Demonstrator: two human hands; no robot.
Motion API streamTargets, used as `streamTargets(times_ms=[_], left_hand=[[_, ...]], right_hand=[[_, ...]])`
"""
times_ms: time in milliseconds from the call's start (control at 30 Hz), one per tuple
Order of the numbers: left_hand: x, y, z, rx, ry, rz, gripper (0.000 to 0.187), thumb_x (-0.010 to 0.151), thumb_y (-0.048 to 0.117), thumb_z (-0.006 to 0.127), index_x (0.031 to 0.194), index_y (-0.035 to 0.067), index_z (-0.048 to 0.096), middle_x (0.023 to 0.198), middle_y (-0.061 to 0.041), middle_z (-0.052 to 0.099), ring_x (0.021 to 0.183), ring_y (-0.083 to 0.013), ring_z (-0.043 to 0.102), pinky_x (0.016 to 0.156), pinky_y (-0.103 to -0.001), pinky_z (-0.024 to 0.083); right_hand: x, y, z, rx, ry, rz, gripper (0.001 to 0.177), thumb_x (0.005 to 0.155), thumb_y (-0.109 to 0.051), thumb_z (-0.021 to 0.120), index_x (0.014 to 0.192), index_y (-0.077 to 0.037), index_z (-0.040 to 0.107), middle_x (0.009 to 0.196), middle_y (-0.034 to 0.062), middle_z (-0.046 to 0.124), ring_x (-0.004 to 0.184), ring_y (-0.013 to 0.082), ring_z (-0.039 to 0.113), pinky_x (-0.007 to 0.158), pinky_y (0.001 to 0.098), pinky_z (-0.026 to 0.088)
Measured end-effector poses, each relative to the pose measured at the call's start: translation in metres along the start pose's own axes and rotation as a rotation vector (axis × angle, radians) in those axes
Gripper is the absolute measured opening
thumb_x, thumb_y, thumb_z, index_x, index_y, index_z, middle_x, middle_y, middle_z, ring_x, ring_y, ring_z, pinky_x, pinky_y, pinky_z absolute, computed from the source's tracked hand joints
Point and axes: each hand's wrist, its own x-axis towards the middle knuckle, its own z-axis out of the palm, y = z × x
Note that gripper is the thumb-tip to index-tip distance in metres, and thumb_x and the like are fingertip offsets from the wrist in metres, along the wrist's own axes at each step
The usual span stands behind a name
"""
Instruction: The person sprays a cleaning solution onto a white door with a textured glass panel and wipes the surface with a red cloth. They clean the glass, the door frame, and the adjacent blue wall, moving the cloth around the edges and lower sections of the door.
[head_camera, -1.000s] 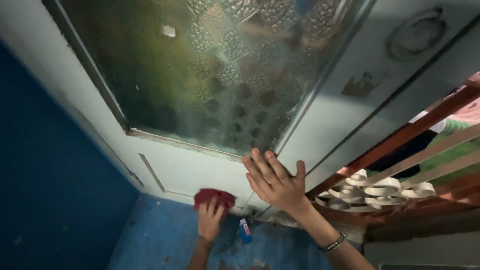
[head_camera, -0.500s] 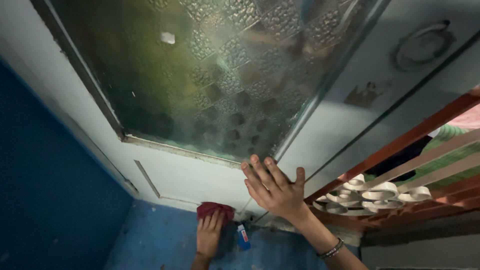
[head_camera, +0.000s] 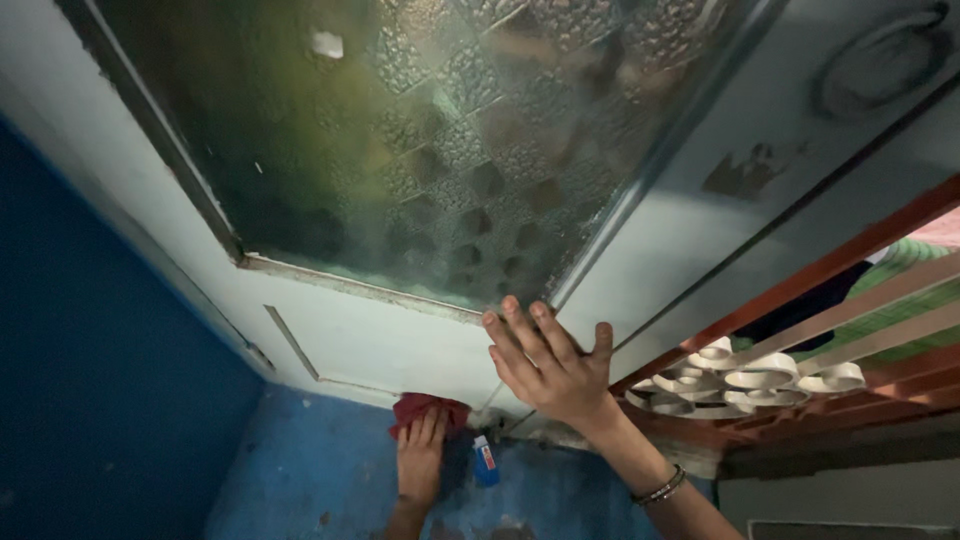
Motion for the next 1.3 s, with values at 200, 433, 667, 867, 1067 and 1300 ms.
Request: streamTargets(times_ms=[200, 433, 667, 867, 1067, 1300], left_hand=[[0.011, 0.012, -0.020, -0.139, 0.085, -0.045, 0.056, 0.079, 0.017, 0.058, 0.135, 0.007, 0.058, 0.140, -0.014, 0.055, 0.125, -0.0338, 0.053, 0.108, -0.052, 0.036], [0.006, 0.006, -0.002, -0.010, -0.074, -0.098, 0.059, 0.081, 0.013, 0.060, 0.139, 0.010, 0.055, 0.143, -0.012, 0.055, 0.128, -0.0318, 0.052, 0.109, -0.053, 0.036], [0.021, 0.001, -0.053, -0.156, 0.181, -0.178, 0.068, 0.072, 0.013, 0.069, 0.138, 0.009, 0.056, 0.143, -0.018, 0.053, 0.133, -0.0390, 0.048, 0.112, -0.055, 0.036], [0.063, -0.007, -0.087, -0.400, 0.608, -0.404, 0.060, 0.076, 0.003, 0.070, 0.135, 0.002, 0.057, 0.145, -0.030, 0.045, 0.133, -0.0484, 0.046, 0.110, -0.053, 0.042], [0.023, -0.016, -0.009, -0.240, 0.245, -0.155, 0.062, 0.071, 0.004, 0.069, 0.132, 0.007, 0.057, 0.138, -0.022, 0.052, 0.129, -0.0464, 0.048, 0.108, -0.052, 0.042], [0.002, -0.020, 0.012, -0.109, -0.130, 0.015, 0.071, 0.074, 0.006, 0.061, 0.144, 0.010, 0.053, 0.149, -0.013, 0.050, 0.130, -0.0397, 0.050, 0.109, -0.049, 0.041]], right_hand=[[0.001, 0.003, -0.004, 0.008, 0.000, -0.012, 0.058, 0.105, -0.050, 0.066, 0.157, -0.027, 0.056, 0.164, 0.0016, 0.044, 0.156, 0.0228, 0.030, 0.129, 0.0618, -0.004], [0.003, 0.002, -0.003, 0.001, 0.004, 0.003, 0.056, 0.105, -0.049, 0.066, 0.156, -0.028, 0.056, 0.165, -0.0003, 0.044, 0.157, 0.0218, 0.030, 0.130, 0.0611, -0.004], [0.002, 0.003, -0.004, 0.001, -0.013, -0.002, 0.056, 0.106, -0.049, 0.066, 0.156, -0.027, 0.057, 0.164, -0.0002, 0.045, 0.157, 0.0222, 0.030, 0.129, 0.0619, -0.005], [-0.002, 0.002, -0.002, -0.013, -0.014, -0.012, 0.056, 0.107, -0.052, 0.064, 0.157, -0.028, 0.055, 0.165, 0.0005, 0.043, 0.157, 0.0226, 0.029, 0.129, 0.0623, -0.005], [-0.004, 0.002, 0.001, 0.007, -0.012, -0.011, 0.056, 0.107, -0.053, 0.064, 0.157, -0.028, 0.055, 0.167, 0.0001, 0.041, 0.157, 0.0223, 0.029, 0.129, 0.0618, -0.006], [-0.001, 0.002, -0.003, -0.006, -0.012, -0.005, 0.056, 0.105, -0.051, 0.066, 0.156, -0.029, 0.056, 0.167, 0.0001, 0.041, 0.157, 0.0214, 0.030, 0.129, 0.0613, -0.004]])
